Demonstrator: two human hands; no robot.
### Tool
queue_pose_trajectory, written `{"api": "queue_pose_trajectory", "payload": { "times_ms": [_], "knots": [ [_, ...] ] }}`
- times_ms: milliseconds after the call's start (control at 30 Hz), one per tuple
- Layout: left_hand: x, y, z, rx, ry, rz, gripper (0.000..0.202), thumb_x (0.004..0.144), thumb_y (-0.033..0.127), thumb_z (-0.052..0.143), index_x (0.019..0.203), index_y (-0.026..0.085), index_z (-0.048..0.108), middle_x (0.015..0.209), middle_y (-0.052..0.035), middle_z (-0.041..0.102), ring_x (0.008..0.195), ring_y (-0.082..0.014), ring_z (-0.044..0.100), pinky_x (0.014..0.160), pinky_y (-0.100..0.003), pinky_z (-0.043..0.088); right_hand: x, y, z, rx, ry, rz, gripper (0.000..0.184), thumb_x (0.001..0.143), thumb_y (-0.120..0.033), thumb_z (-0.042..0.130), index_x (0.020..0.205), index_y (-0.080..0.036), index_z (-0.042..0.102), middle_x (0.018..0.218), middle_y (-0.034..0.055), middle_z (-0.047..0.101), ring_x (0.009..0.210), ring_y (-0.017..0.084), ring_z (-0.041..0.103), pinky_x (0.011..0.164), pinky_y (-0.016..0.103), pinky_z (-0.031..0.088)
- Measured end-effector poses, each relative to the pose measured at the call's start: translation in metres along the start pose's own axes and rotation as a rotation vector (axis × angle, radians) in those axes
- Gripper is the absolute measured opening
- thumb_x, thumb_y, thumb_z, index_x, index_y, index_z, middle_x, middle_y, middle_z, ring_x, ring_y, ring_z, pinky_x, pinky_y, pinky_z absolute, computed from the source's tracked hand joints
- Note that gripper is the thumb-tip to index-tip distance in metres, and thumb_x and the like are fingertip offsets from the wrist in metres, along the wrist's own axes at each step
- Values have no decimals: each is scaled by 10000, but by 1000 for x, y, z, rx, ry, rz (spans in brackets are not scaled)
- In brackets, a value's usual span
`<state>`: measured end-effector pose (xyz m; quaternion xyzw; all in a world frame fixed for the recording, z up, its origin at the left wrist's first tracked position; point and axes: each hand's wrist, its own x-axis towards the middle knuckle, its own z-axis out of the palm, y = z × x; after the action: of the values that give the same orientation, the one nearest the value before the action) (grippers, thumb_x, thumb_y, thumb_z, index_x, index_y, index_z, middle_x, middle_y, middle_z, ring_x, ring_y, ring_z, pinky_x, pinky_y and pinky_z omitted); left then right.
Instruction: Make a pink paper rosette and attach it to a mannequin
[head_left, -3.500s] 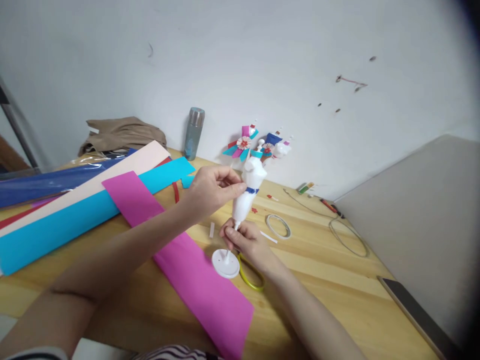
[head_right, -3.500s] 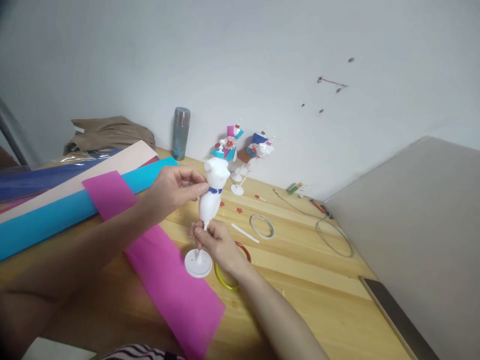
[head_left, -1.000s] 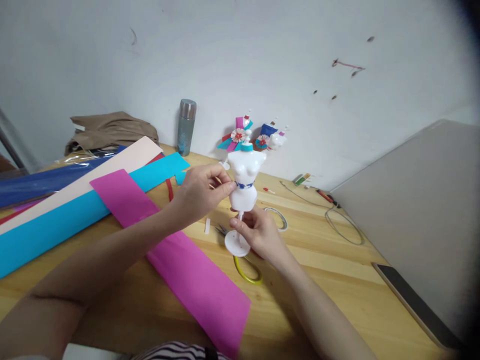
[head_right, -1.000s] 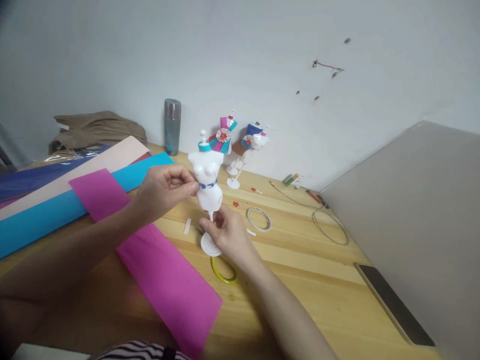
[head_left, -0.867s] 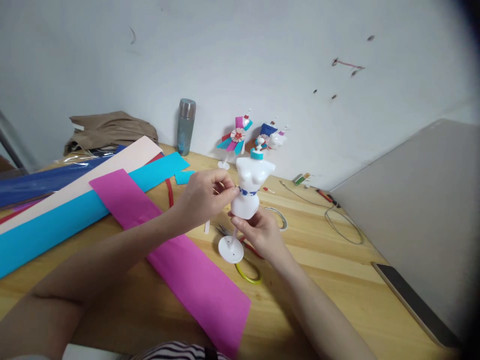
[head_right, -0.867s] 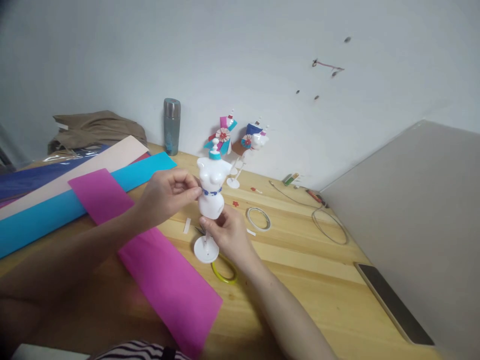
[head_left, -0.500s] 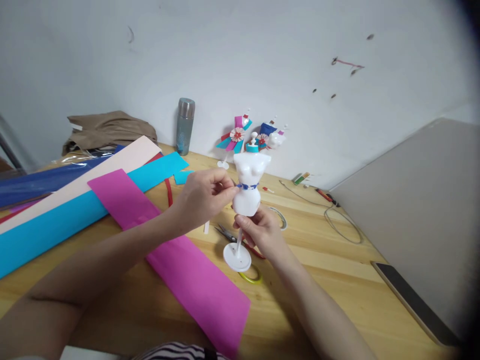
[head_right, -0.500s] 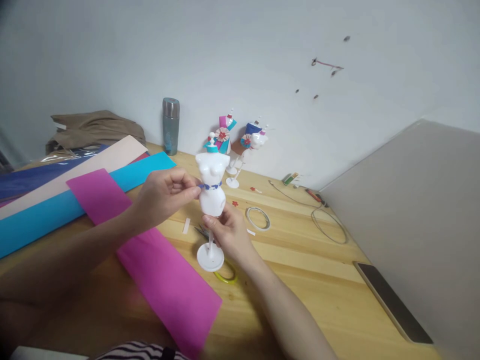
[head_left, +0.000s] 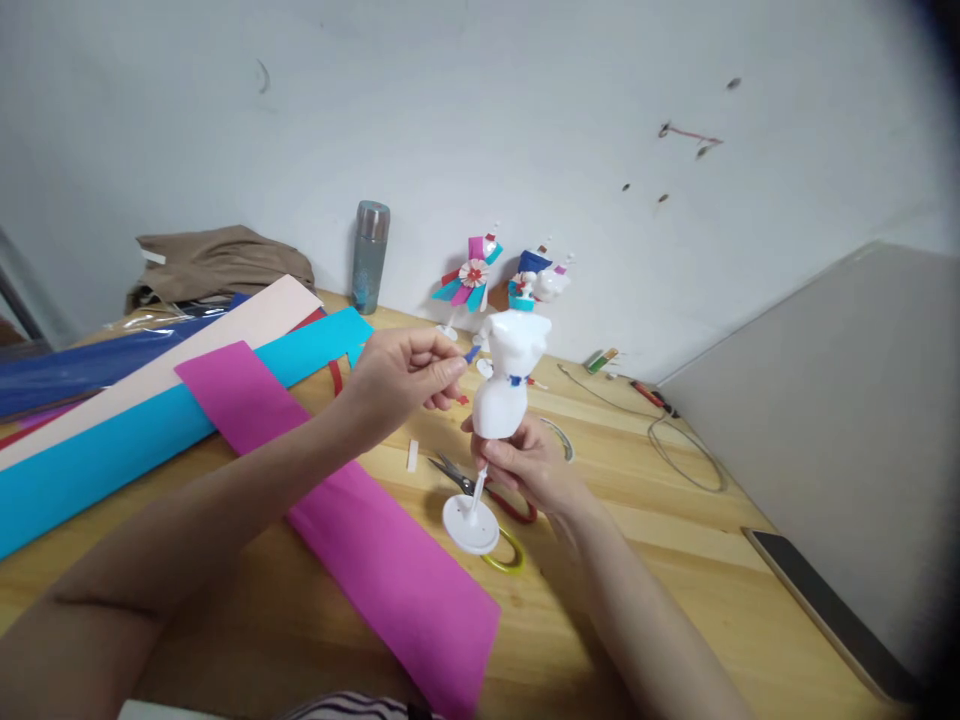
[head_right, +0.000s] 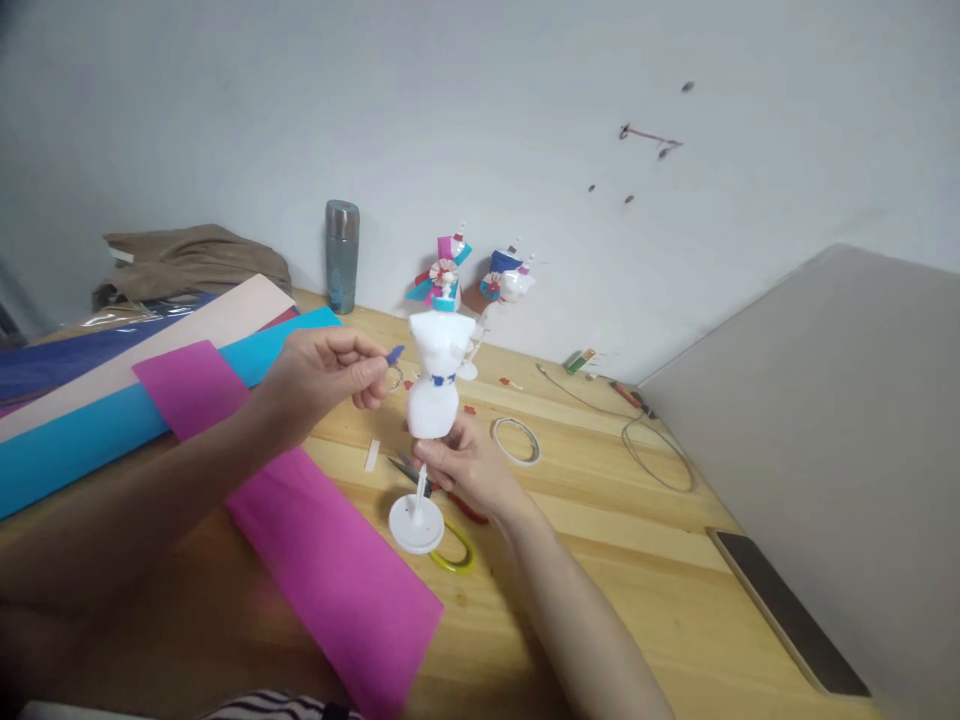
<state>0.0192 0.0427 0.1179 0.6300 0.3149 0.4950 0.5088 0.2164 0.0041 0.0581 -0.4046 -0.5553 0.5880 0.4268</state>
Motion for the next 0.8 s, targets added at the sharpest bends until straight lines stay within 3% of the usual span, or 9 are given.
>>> {"api": "queue_pose_trajectory", "payload": {
  "times_ms": [133, 233, 367, 500, 800],
  "knots": [
    [3, 2, -7, -37, 65, 36, 112, 749, 238, 676, 765, 129, 652, 567, -1, 667, 481, -95, 609, 497, -191, 516, -1, -1, -2, -138, -28, 27, 471, 678, -463, 797, 1002, -174, 616, 608, -42, 548, 465, 83, 415, 439, 233, 309],
    [1, 5, -11, -15, 107, 107, 119, 764, 246, 676, 760, 128, 664, 581, -9, 677, 498, -102, 624, 518, -204, 534, -1, -3, -1, -286, 13, 12, 383, 668, -430, 777, 916, -195, 604, 700, -16, 551, 610, 127, 480, 550, 264, 406],
    [1, 7, -14, -9, 149, 190, 125, 753, 239, 695, 807, 126, 695, 561, 9, 657, 482, -91, 608, 498, -190, 522, 0, -5, 3, -433, 27, 2, 305, 685, -439, 718, 802, -206, 559, 773, 17, 572, 688, 151, 479, 603, 277, 406],
    [5, 4, -16, -7, 110, 168, 240, 717, 280, 743, 898, 125, 728, 565, 23, 637, 459, -82, 574, 462, -187, 490, 0, -8, 7, -474, 11, -16, 268, 681, -419, 701, 770, -212, 556, 730, 3, 555, 655, 141, 451, 605, 277, 387],
    [3, 7, -15, 113, 120, 203, 158, 694, 270, 721, 638, 147, 638, 518, 23, 571, 480, -78, 523, 470, -195, 418, -1, -7, 9, -369, -3, -8, 231, 679, -364, 737, 744, -213, 575, 655, -23, 541, 580, 131, 445, 568, 277, 381]
  ]
}}
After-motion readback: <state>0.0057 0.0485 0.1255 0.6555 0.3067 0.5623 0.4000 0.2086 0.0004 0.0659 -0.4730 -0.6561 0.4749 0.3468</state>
